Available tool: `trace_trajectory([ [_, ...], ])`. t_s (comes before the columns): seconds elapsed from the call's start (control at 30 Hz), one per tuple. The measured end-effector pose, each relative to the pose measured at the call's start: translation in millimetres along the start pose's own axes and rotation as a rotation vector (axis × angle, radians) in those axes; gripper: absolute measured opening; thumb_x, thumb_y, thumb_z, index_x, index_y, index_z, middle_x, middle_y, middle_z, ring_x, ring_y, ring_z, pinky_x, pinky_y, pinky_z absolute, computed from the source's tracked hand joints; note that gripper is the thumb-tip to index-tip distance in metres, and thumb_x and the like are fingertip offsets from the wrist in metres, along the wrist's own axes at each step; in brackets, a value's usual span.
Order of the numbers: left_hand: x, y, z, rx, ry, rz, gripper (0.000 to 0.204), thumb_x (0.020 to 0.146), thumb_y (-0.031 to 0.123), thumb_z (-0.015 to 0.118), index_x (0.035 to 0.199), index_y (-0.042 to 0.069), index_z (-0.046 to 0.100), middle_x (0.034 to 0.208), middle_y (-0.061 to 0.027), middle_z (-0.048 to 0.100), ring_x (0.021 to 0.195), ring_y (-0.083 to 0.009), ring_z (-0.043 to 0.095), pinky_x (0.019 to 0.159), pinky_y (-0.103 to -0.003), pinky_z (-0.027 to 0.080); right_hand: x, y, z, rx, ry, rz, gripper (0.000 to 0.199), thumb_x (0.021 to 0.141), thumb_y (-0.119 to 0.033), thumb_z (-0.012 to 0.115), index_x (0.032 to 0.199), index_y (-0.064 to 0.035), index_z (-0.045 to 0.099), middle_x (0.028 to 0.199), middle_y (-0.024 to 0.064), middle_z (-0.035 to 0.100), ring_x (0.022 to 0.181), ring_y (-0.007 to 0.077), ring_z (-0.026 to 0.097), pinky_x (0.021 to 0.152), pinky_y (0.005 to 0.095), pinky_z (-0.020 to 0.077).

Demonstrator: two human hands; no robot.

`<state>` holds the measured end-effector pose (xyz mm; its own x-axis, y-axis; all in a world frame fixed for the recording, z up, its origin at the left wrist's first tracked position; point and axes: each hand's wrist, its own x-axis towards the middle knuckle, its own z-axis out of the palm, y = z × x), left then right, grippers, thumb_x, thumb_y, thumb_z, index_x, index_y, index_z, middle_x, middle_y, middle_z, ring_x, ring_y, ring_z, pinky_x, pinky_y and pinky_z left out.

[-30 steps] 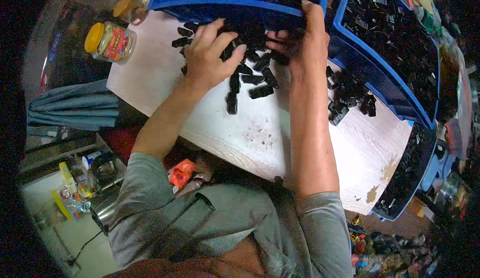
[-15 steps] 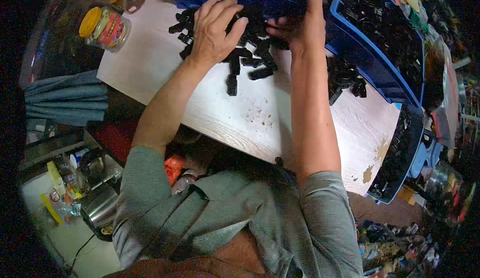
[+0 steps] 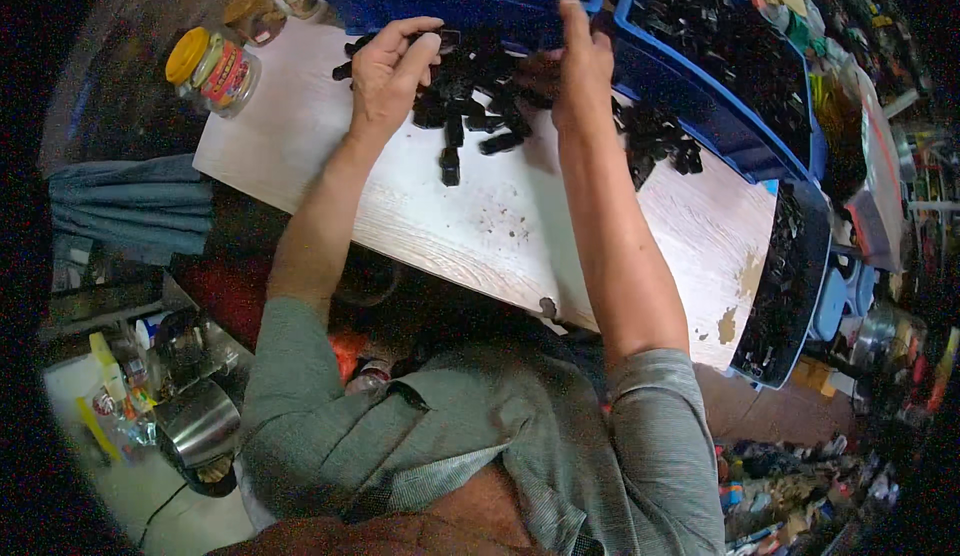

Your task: Assembling small black mechanical components at a workbench by hand.

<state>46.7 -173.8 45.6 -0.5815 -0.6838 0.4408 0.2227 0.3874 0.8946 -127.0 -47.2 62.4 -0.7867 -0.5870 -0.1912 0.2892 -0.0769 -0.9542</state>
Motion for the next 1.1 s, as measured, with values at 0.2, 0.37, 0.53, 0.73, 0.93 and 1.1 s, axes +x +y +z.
trace_trajectory([
  [0.2, -35, 11, 18, 0.147, -0.374, -0.093, 0.03, 0.098, 0.014, 0.07, 0.123, -0.003, 0.068, 0.09, -0.0044, 0.072, 0.074, -0.006, 0.062, 0.063, -0.022, 0.05, -45, -3, -30, 0.095, -0.052, -0.177, 0.06, 0.091, -0.024, 0.074, 0.141, -0.0003, 0.049, 0.074, 0.0079, 0.066, 0.073, 0.0251, 0.073, 0.065, 0.0404, 0.0634],
  [0.37, -88, 16, 58, 0.564, -0.559, 0.518, 0.025, 0.088, 0.018, 0.078, 0.105, 0.001, 0.071, 0.088, -0.0123, 0.071, 0.074, -0.0232, 0.068, 0.069, -0.033, 0.057, -88, -16, -96, -0.137, 0.143, -0.071, 0.038, 0.089, -0.021, 0.076, 0.12, -0.0026, 0.066, 0.064, 0.0024, 0.057, 0.06, 0.0223, 0.07, 0.058, 0.0371, 0.0621],
  [0.53, -107, 18, 68, 0.714, -0.502, 0.486, 0.021, 0.085, 0.022, 0.078, 0.088, 0.006, 0.066, 0.081, -0.0074, 0.057, 0.083, -0.0265, 0.059, 0.073, -0.037, 0.055, -122, -18, -148, -0.267, 0.348, 0.126, 0.036, 0.084, -0.024, 0.08, 0.109, -0.0035, 0.064, 0.06, 0.0025, 0.054, 0.051, 0.0195, 0.063, 0.051, 0.0406, 0.0607],
  [0.73, -108, 18, 70, 0.749, -0.494, 0.552, 0.025, 0.086, 0.019, 0.077, 0.104, 0.003, 0.069, 0.093, -0.0102, 0.061, 0.089, -0.0276, 0.06, 0.075, -0.038, 0.057, -128, -5, -164, -0.336, 0.36, 0.139, 0.052, 0.079, -0.023, 0.085, 0.118, -0.0019, 0.057, 0.059, 0.0019, 0.05, 0.049, 0.0179, 0.06, 0.046, 0.0382, 0.0581],
  [0.93, -111, 17, 70, 0.724, -0.466, 0.541, 0.032, 0.086, 0.013, 0.074, 0.114, 0.001, 0.068, 0.103, -0.0105, 0.065, 0.096, -0.0284, 0.062, 0.08, -0.038, 0.056, -118, 3, -167, -0.511, 0.343, 0.154, 0.056, 0.08, -0.023, 0.086, 0.122, -0.0014, 0.057, 0.058, 0.0011, 0.048, 0.044, 0.0164, 0.057, 0.042, 0.0359, 0.0549],
  [1.1, -111, 16, 71, 0.711, -0.451, 0.565, 0.032, 0.084, 0.012, 0.075, 0.114, 0.001, 0.069, 0.103, -0.0092, 0.067, 0.095, -0.0281, 0.063, 0.08, -0.038, 0.056, -118, 0, -169, -0.543, 0.309, 0.185, 0.042, 0.08, -0.025, 0.087, 0.106, -0.0023, 0.063, 0.061, 0.0007, 0.049, 0.049, 0.0148, 0.055, 0.042, 0.0347, 0.0535],
])
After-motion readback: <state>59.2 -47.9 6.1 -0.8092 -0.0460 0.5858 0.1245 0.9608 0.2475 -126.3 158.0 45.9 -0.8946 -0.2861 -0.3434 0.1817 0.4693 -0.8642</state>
